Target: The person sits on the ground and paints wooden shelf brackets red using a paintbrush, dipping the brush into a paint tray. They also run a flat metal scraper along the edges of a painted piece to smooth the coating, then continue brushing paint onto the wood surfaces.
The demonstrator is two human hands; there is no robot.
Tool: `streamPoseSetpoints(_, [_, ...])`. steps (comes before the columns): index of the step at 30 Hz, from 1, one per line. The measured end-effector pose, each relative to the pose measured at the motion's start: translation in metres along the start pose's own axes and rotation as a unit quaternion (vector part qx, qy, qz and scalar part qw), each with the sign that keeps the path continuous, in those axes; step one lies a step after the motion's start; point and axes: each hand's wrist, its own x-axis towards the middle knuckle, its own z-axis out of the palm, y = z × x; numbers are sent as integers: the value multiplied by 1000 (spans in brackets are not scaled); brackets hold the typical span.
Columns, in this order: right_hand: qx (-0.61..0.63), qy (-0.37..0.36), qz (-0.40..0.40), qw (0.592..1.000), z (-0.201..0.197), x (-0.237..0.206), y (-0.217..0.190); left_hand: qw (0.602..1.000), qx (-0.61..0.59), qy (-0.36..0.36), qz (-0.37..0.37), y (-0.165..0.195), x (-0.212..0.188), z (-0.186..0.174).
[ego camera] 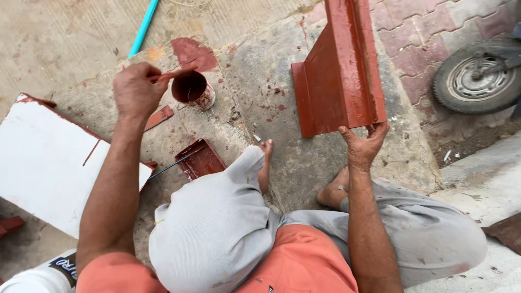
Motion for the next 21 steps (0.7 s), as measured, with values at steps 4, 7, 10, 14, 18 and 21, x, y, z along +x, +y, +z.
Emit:
streamPoseSetpoints(4, [-45,10,-13,999,-9,4,1,988,119,-18,92,18,15,19])
streamPoseSetpoints(7, [-62,20,-16,998,-15,4,5,997,41,-25,60,18,11,14])
streamPoseSetpoints(10, [-73,17,-13,997,-19,2,9,997,45,-25,50,12,-5,-5])
streamPoseSetpoints(14, [-24,13,13,1000,-16,0,9,1000,8,-15,-1,3,-30,-25])
streamPoseSetpoints(18, [-18,12,11,1000,-14,2,7,989,17,-117,-88,5,-44,-9])
streamPoseSetpoints(21, [-38,7,25,999,-15,2,6,962,112,-207,-136,12,-42,25])
